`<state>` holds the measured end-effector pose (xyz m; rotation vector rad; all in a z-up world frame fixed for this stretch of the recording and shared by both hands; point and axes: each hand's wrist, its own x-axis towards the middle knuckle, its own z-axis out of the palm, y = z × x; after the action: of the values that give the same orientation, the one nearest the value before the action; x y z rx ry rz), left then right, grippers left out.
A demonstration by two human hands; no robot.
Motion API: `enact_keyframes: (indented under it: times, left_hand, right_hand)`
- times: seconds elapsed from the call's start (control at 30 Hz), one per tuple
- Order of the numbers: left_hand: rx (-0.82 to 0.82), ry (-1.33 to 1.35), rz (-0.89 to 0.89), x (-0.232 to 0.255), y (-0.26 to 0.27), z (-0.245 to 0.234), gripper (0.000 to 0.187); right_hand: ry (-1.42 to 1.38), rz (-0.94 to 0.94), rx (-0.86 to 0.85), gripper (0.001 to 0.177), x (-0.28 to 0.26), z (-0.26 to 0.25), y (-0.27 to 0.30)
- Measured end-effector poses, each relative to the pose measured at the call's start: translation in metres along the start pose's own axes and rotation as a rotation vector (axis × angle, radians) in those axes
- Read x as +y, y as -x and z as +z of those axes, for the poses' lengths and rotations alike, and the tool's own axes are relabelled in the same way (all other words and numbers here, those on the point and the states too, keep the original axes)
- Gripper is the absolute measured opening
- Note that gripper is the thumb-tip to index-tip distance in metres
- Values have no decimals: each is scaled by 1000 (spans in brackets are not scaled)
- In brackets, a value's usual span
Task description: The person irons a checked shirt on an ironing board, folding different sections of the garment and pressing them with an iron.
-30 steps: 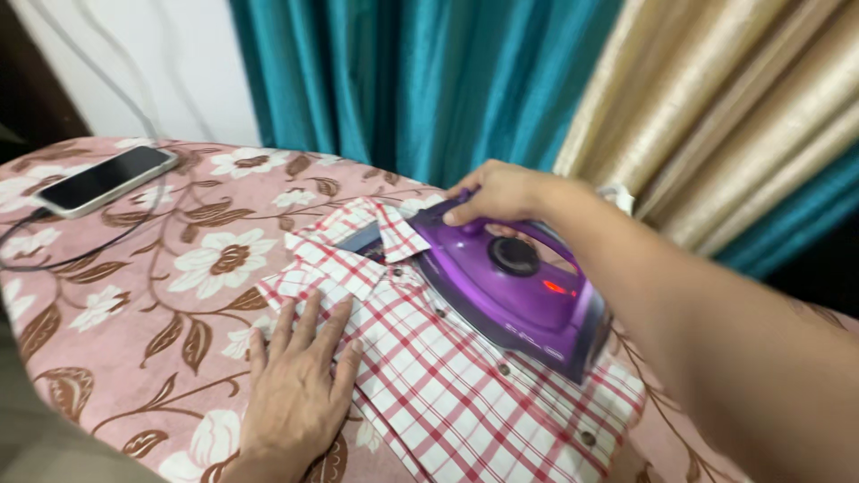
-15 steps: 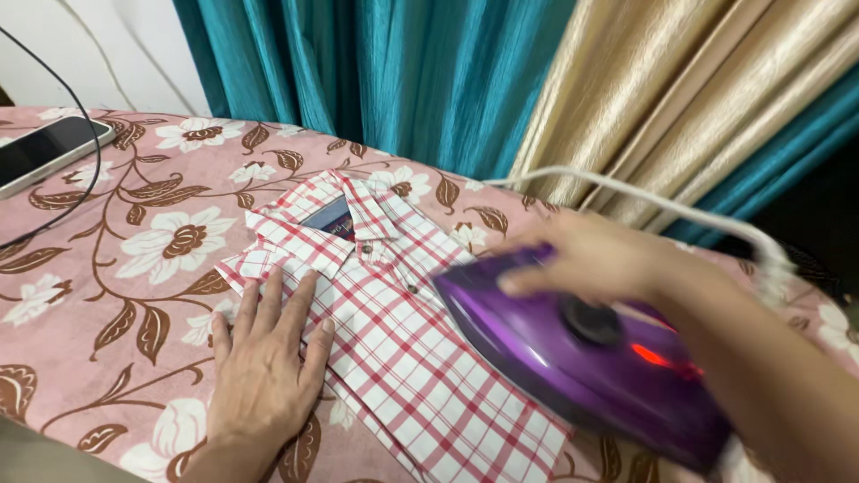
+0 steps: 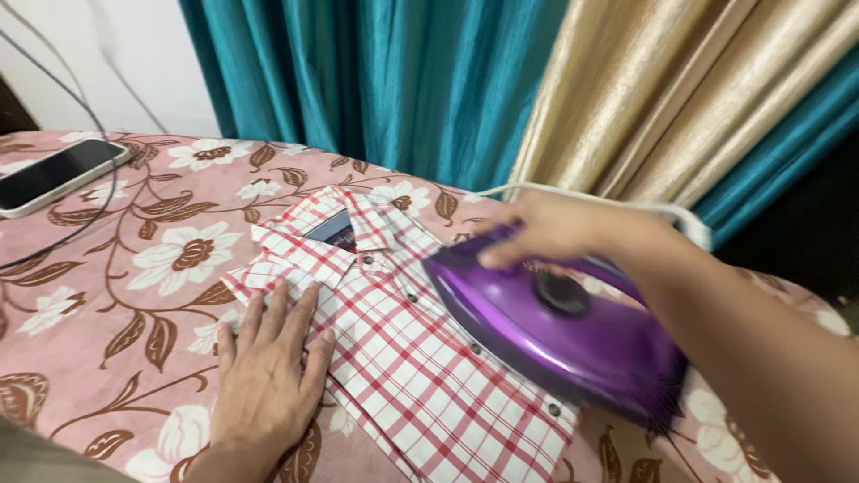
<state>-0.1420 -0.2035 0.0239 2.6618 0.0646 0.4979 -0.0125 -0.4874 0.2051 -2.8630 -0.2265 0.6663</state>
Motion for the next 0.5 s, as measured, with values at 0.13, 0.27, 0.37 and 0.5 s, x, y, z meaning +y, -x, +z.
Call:
enact_keyframes:
  times: [0.13,0.27,0.37,0.5]
  left_hand:
    - [-24,28,63,30,8,-2,70]
    - [-37,27,325,75,9,12,68]
    - [-155,11,513,100,7,21,63]
    - [-345,56,500,109,10,17,64]
  right_hand:
    - [-367,-163,167,61,77,0,66]
    - [-543,-46,691,55,143,3,130]
    - [-805,-137,1018,53,172,38,176]
    - [-879,70,1138,53,196,72,204]
